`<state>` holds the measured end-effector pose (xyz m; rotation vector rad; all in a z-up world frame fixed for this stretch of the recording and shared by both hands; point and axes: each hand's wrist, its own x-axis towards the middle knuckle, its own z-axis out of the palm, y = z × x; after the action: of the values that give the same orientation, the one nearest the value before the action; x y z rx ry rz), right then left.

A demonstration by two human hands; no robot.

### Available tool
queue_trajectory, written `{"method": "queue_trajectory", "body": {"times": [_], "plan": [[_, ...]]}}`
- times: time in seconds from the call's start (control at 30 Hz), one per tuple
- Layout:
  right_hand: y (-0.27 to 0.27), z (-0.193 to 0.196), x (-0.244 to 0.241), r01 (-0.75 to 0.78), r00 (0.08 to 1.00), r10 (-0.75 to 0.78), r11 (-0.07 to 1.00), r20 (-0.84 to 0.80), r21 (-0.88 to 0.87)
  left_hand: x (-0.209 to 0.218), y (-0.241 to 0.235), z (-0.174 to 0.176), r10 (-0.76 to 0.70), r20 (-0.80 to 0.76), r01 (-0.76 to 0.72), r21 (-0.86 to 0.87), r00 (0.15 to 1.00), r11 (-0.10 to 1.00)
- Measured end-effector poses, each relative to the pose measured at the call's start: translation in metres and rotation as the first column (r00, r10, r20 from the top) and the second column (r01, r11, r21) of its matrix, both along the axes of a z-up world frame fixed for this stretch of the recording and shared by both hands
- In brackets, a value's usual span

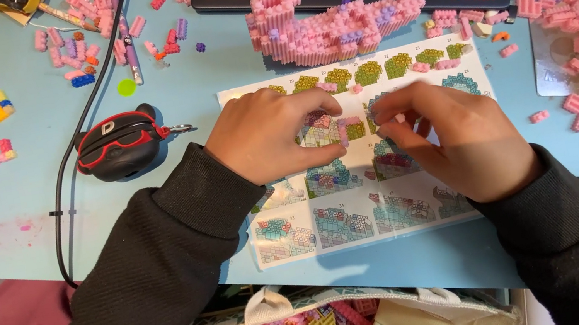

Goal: The person assembles a pink and purple plastic brick structure by hand, following a printed instruction sheet laid out on a blue table. They repeatedly reach into a canvas bag to retrieve small bricks and attach them to the growing model.

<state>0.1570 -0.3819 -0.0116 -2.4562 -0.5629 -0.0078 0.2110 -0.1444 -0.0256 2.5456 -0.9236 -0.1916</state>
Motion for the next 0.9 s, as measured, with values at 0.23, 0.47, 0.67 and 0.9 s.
{"method": "queue_trajectory", "body": {"times": [0.23, 0.47, 0.67, 0.9], "plan": [[-0.005, -0.007, 0.002, -0.224, 0.966, 0.228, 0.973, 0.125, -0.047, 0.003, 0.005, 0.004, -0.014, -0.043, 0.015, 0.025, 0.999, 1.0], [-0.005, 0.0, 0.002, -0.239, 0.969, 0.239, 0.971, 0.057, -0.019, 0.003, 0.004, 0.004, -0.015, -0.053, 0.018, 0.055, 0.998, 0.998], [-0.01, -0.005, 0.005, -0.149, 0.987, 0.157, 0.978, 0.046, -0.149, 0.002, 0.003, 0.007, -0.002, -0.085, 0.009, 0.078, 0.996, 0.997], [-0.001, -0.01, 0.006, -0.192, 0.98, 0.195, 0.978, 0.036, -0.079, 0.001, 0.002, 0.003, -0.019, -0.047, 0.021, 0.054, 0.999, 0.998]]}}
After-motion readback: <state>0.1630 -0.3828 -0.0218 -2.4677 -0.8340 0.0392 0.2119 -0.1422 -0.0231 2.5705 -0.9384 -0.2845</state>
